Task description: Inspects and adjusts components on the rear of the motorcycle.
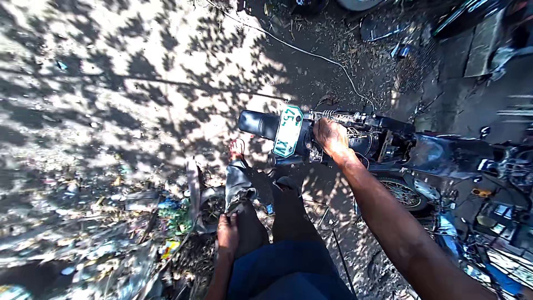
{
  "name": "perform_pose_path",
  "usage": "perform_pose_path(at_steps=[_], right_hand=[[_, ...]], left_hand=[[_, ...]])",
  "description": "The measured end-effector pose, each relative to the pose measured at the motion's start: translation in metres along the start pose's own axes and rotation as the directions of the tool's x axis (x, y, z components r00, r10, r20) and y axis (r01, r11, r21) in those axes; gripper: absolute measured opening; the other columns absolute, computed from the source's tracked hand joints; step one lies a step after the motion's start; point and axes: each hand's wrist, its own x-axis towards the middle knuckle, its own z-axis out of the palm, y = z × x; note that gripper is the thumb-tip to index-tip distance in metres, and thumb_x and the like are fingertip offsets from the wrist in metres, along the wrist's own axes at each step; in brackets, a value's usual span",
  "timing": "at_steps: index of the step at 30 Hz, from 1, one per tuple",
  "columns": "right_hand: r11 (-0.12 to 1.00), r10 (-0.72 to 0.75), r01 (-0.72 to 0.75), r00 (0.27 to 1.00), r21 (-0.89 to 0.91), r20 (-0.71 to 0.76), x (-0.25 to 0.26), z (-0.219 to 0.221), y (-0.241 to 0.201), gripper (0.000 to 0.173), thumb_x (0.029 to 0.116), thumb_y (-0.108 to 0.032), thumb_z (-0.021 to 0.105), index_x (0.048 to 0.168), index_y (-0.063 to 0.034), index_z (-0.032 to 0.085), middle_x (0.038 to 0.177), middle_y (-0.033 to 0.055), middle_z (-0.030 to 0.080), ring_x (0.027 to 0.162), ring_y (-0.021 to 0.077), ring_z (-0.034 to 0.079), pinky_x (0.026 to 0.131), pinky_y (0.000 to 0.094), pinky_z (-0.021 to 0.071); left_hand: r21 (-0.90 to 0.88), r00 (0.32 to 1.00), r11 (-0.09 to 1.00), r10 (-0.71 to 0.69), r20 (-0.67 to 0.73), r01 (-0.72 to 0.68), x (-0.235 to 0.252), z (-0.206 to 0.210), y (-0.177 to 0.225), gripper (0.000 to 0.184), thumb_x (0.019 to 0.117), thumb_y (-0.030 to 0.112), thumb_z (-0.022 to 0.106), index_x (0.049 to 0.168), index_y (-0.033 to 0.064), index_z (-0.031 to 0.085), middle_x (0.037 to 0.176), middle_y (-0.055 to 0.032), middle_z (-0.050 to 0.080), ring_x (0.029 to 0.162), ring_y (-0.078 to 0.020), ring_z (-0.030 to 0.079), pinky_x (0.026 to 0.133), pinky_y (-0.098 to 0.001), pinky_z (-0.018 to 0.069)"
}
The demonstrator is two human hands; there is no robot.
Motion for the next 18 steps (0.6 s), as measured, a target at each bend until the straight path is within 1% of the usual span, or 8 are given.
perform_pose_path(at_steps=[4,7,9,10,12,13,15,18], right_hand=[[0.999,-0.021,0.021,1.000,0.031,0.004,0.002,-0.005,-0.003,0.041,0.1048,-0.038,0.041,0.093,-0.0080,0.066,0.095,0.0148,0.071,0.094,0.0348,0.072,0.072,0.0559,0.0564],[0.992,-0.124,0.125,0.992,-0.030,0.013,0.005,-0.004,0.006,0.044,0.1064,-0.039,0.040,0.099,-0.0042,0.067,0.106,0.0193,0.068,0.109,0.0378,0.066,0.086,0.0559,0.0546],[0.979,-0.197,0.197,0.980,-0.050,-0.005,0.007,0.002,0.013,0.045,0.1072,-0.037,0.037,0.103,-0.0023,0.066,0.110,0.0213,0.066,0.112,0.0398,0.064,0.093,0.0566,0.0509],[0.980,-0.197,0.197,0.980,-0.032,-0.001,0.007,0.003,0.013,0.045,0.1076,-0.036,0.036,0.103,-0.0022,0.066,0.109,0.0211,0.067,0.111,0.0394,0.064,0.093,0.0562,0.0509],[0.994,-0.091,0.088,0.995,0.072,0.039,0.003,-0.003,0.005,0.043,0.1069,-0.036,0.039,0.101,-0.0038,0.067,0.106,0.0193,0.070,0.106,0.0377,0.068,0.087,0.0566,0.0547],[0.990,-0.025,0.019,0.999,0.143,0.045,-0.002,-0.003,0.002,0.041,0.1059,-0.036,0.043,0.102,-0.0048,0.068,0.103,0.0190,0.071,0.102,0.0381,0.070,0.081,0.0586,0.0559],[0.948,0.077,-0.102,0.993,0.303,0.093,-0.014,-0.002,0.000,0.037,0.1053,-0.034,0.049,0.111,-0.0037,0.069,0.106,0.0231,0.071,0.102,0.0431,0.069,0.084,0.0649,0.0535],[0.950,0.165,-0.167,0.986,0.264,0.033,-0.007,-0.003,-0.011,0.044,0.1060,-0.038,0.040,0.105,-0.0073,0.071,0.098,0.0191,0.074,0.093,0.0401,0.073,0.076,0.0615,0.0560]], left_hand=[[-0.181,0.984,0.979,-0.120,-0.134,0.095,-0.009,-0.020,-0.003,0.037,0.1073,0.027,0.052,0.128,-0.0024,0.060,0.114,-0.0207,0.069,0.107,-0.0277,0.067,0.099,-0.0497,0.0512],[-0.212,0.981,0.972,-0.131,-0.143,0.099,-0.024,-0.042,-0.011,0.041,0.1080,0.031,0.050,0.132,-0.0013,0.059,0.111,-0.0174,0.071,0.101,-0.0241,0.070,0.095,-0.0478,0.0559],[-0.226,0.978,0.970,-0.127,-0.163,0.088,-0.042,-0.058,-0.016,0.039,0.1083,0.029,0.050,0.132,-0.0009,0.057,0.105,-0.0144,0.073,0.092,-0.0200,0.072,0.086,-0.0436,0.0604],[-0.234,0.976,0.969,-0.126,-0.175,0.082,-0.052,-0.065,-0.018,0.038,0.1082,0.027,0.051,0.132,-0.0019,0.057,0.106,-0.0153,0.071,0.093,-0.0202,0.071,0.087,-0.0433,0.0598],[-0.245,0.963,0.961,-0.178,-0.205,0.126,-0.073,-0.078,-0.025,0.040,0.1080,0.026,0.052,0.134,-0.0037,0.056,0.114,-0.0194,0.070,0.104,-0.0242,0.069,0.096,-0.0460,0.0558],[-0.270,0.950,0.951,-0.217,-0.227,0.153,-0.086,-0.080,-0.033,0.041,0.1076,0.027,0.052,0.136,-0.0033,0.056,0.115,-0.0191,0.069,0.104,-0.0233,0.070,0.097,-0.0446,0.0566],[-0.333,0.913,0.921,-0.301,-0.276,0.203,-0.115,-0.079,-0.049,0.044,0.1071,0.029,0.053,0.137,-0.0039,0.054,0.117,-0.0208,0.068,0.101,-0.0238,0.070,0.092,-0.0445,0.0582],[-0.393,0.852,0.871,-0.425,-0.305,0.294,-0.154,-0.071,-0.071,0.045,0.1088,0.029,0.050,0.138,-0.0049,0.051,0.115,-0.0225,0.067,0.096,-0.0243,0.069,0.087,-0.0439,0.0590]])
